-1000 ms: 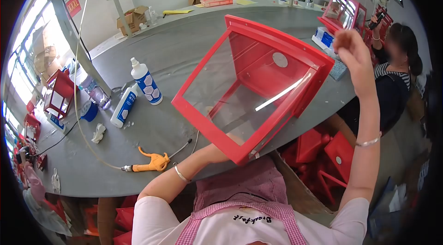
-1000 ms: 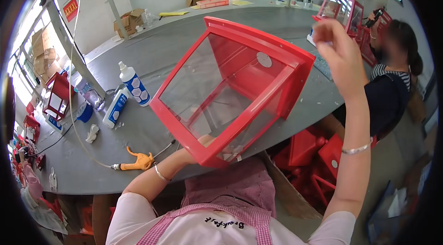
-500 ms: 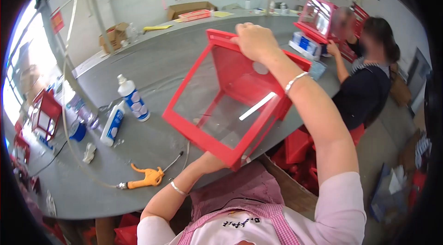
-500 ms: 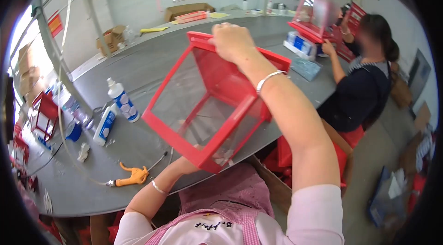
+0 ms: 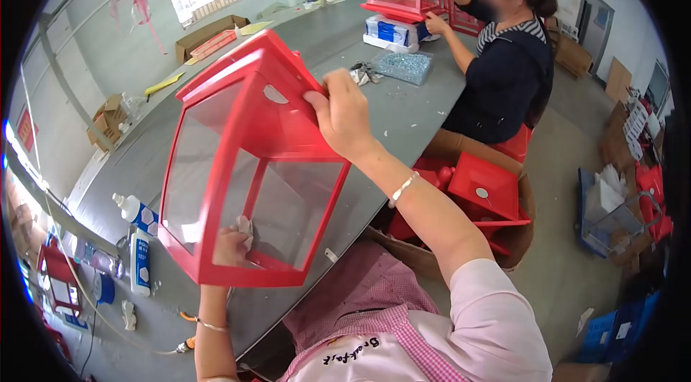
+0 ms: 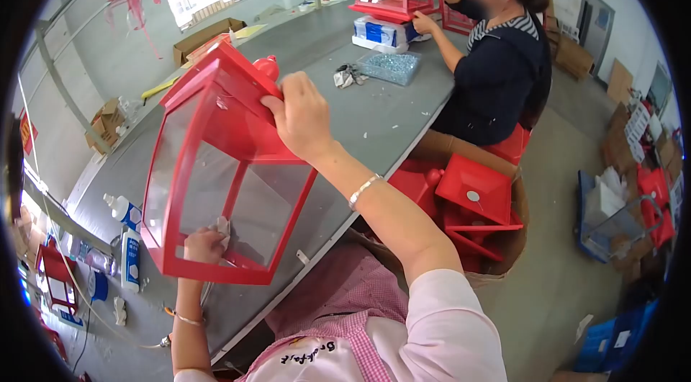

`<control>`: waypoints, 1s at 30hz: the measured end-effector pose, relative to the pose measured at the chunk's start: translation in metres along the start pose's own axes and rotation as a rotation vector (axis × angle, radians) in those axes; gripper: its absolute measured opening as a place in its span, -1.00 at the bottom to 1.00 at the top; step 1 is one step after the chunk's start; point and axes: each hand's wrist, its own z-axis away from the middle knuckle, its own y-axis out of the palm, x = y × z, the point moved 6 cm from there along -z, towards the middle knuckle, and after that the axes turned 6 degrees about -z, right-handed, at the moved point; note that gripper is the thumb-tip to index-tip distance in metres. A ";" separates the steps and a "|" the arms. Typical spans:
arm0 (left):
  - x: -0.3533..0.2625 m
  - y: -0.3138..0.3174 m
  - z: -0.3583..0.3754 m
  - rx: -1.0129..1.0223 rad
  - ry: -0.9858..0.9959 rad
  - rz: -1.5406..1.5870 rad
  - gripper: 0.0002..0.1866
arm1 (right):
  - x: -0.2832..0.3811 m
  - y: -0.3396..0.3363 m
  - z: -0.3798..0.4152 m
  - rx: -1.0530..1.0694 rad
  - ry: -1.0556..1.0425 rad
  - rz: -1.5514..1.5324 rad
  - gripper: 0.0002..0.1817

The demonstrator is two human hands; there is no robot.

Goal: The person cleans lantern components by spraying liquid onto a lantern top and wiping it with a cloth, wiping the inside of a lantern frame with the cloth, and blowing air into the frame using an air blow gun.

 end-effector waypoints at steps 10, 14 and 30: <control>-0.038 0.033 -0.067 0.025 -0.071 0.185 -0.77 | -0.059 -0.043 0.083 0.077 0.356 -0.107 -0.79; 0.026 0.151 -0.141 -0.185 -0.103 0.889 -0.79 | -0.060 -0.044 0.080 0.068 0.266 -0.085 -0.77; -0.124 0.063 -0.056 0.348 0.257 0.660 -0.71 | -0.055 -0.047 0.076 0.112 0.214 -0.032 -0.78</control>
